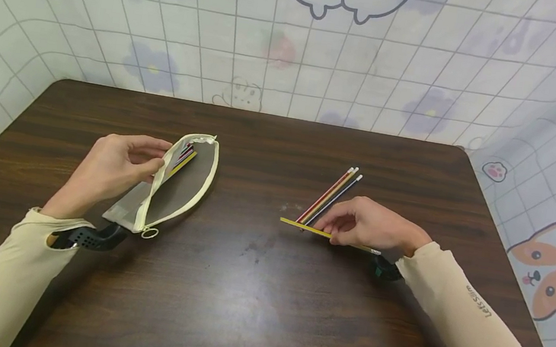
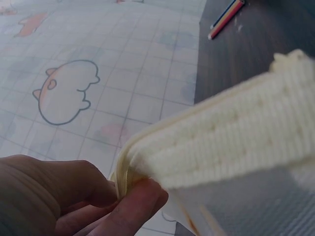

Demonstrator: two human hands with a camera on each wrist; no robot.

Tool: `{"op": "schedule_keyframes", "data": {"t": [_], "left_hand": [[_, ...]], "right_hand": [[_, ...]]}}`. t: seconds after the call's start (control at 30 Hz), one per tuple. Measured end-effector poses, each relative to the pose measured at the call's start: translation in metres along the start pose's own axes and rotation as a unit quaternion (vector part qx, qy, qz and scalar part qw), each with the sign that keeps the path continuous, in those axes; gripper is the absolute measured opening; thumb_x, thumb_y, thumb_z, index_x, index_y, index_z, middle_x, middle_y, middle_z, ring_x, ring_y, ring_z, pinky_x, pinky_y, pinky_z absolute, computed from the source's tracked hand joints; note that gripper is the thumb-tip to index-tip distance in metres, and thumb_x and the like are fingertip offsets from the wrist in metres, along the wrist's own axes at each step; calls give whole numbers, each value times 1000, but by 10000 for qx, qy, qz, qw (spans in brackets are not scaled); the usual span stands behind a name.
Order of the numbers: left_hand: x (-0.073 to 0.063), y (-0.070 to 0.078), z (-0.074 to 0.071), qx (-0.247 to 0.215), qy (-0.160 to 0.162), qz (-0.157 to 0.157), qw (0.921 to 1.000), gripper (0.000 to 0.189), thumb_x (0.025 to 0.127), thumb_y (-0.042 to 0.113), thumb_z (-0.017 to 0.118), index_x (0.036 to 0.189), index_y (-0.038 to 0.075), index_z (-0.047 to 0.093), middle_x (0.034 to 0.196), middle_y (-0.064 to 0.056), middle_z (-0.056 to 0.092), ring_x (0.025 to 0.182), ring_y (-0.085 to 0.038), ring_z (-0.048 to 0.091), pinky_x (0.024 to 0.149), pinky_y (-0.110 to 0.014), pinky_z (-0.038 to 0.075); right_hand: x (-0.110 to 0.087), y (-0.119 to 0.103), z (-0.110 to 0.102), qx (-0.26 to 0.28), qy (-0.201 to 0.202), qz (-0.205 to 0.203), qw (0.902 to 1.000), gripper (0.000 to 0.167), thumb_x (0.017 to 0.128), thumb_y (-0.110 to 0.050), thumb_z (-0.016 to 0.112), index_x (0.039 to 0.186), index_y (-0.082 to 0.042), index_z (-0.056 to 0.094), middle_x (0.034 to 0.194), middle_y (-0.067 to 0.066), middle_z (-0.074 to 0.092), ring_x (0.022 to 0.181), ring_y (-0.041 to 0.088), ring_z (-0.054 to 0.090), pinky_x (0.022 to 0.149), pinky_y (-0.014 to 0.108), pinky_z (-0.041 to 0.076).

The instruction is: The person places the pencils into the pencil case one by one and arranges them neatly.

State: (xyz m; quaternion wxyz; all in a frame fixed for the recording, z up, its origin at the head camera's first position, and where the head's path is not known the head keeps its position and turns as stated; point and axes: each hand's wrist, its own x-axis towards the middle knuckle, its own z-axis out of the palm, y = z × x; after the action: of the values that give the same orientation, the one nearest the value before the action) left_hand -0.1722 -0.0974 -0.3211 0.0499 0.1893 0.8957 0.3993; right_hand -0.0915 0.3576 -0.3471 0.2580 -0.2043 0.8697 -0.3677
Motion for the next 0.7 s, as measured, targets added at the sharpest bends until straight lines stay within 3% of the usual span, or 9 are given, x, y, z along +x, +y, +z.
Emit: {"op": "schedule_keyframes", "data": {"t": [0.2, 0.37, 0.47, 0.6, 0.7], "left_hand": [[1, 0, 1, 114, 6, -30, 9999, 32, 98, 14, 61, 128, 10, 72, 110, -14, 80, 77, -19, 80, 67, -20, 58], [1, -1, 2, 190, -22, -75, 9998, 33, 99, 14, 59, 130, 11, 72, 110, -14, 80, 75, -17, 80, 69, -19, 55], [1, -1, 2, 226, -35, -114, 9997, 35, 98, 14, 58, 130, 11, 71, 110, -14, 80, 75, -17, 80, 70, -20, 55], [1, -2, 3, 239, -36, -159, 9996, 36, 97, 14, 58, 130, 11, 71, 110, -13, 81, 75, -17, 80, 70, -19, 54], [2, -2, 4, 270, -4, -151, 9995, 37, 96, 13, 58, 130, 10, 71, 109, -14, 81, 74, -17, 80, 69, -17, 53]], "right_hand": [[6, -8, 11, 719, 214, -282, 9968, 24, 93, -8, 74, 117, -7, 74, 100, 13, 71, 85, 13, 69, 78, 27, 61], [16, -19, 21, 1420, 584, -116, 9881, 30, 92, -4, 73, 121, 1, 70, 104, 14, 71, 91, 17, 71, 81, 29, 60], [22, -25, 26, 1821, 756, -40, 9804, 35, 91, -4, 75, 124, 5, 66, 104, 9, 70, 95, 22, 72, 85, 32, 61], [33, -30, 32, 2377, 905, -144, 9670, 36, 91, -1, 74, 122, 10, 62, 100, 8, 69, 89, 23, 73, 85, 35, 62], [41, -34, 36, 2842, 976, -285, 9534, 30, 90, 3, 71, 119, 7, 63, 100, 9, 69, 86, 23, 73, 84, 35, 63]]}}
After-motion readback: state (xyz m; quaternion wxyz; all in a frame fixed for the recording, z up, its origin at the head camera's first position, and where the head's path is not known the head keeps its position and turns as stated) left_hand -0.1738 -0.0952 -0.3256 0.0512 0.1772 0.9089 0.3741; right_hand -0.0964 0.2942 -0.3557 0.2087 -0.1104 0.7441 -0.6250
